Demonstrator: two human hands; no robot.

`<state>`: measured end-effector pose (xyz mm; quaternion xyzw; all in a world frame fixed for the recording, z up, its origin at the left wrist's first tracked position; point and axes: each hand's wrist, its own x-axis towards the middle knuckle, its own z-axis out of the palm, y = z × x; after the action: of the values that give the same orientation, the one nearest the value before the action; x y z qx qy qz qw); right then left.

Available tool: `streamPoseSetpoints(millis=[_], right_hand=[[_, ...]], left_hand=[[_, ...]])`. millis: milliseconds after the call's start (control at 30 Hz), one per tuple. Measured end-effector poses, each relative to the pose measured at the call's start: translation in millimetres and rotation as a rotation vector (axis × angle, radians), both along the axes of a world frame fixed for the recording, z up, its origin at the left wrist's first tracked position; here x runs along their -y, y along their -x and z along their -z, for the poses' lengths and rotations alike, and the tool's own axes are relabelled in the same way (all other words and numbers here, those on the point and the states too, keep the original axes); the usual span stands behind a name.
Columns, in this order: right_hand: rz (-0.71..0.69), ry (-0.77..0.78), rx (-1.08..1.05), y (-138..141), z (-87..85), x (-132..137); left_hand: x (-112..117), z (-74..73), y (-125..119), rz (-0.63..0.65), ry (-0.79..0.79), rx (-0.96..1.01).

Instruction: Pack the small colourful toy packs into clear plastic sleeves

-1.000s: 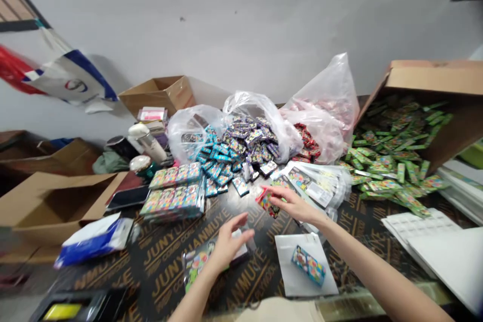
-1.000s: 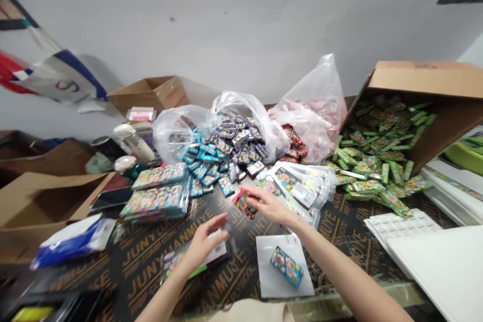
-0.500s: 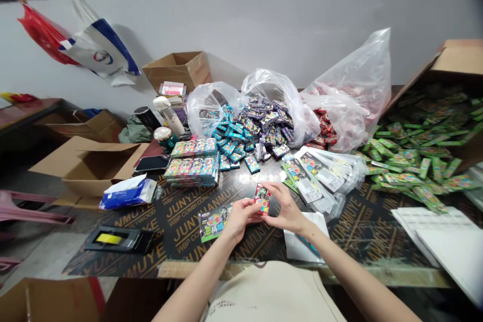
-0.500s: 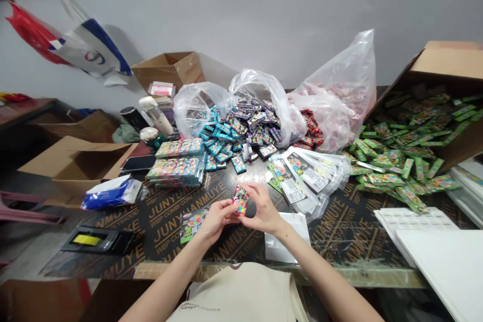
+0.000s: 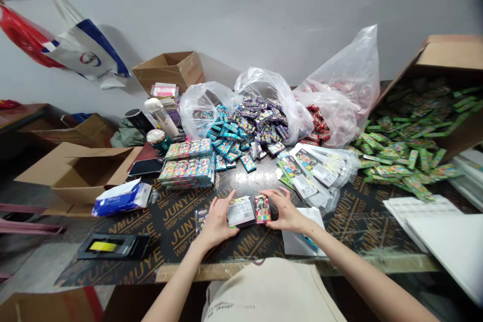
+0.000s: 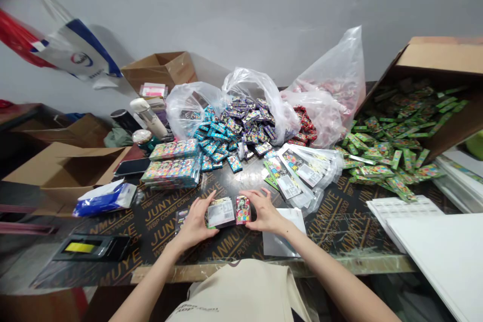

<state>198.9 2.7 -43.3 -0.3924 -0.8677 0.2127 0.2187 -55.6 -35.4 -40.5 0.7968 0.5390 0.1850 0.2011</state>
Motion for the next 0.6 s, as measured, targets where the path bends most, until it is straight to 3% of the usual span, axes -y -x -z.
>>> streamPoseSetpoints(millis=[167,400,533,600], right_hand=[[0.05,0.004,-0.044,-10.5,-12.3,-0.8],[-0.113,0.088,0.018,-20.7,-14.4,1.0],[0.125,0.015,-0.076,-27.0,-8.4,14.5],[0.159,-0.008,-0.11,-26.6,-4.6,24.5]], left_hand=[[-1.7,-6.6,-0.5,0.051,0.027,0.102],[-7.6,-5.3,-18.6,0.094,0.018,0.136],[-16.0,-2.3,-32.3,0.005,0.028,0.195],[-19.8,0.5,-40.9,-0.028,0.045,0.216]])
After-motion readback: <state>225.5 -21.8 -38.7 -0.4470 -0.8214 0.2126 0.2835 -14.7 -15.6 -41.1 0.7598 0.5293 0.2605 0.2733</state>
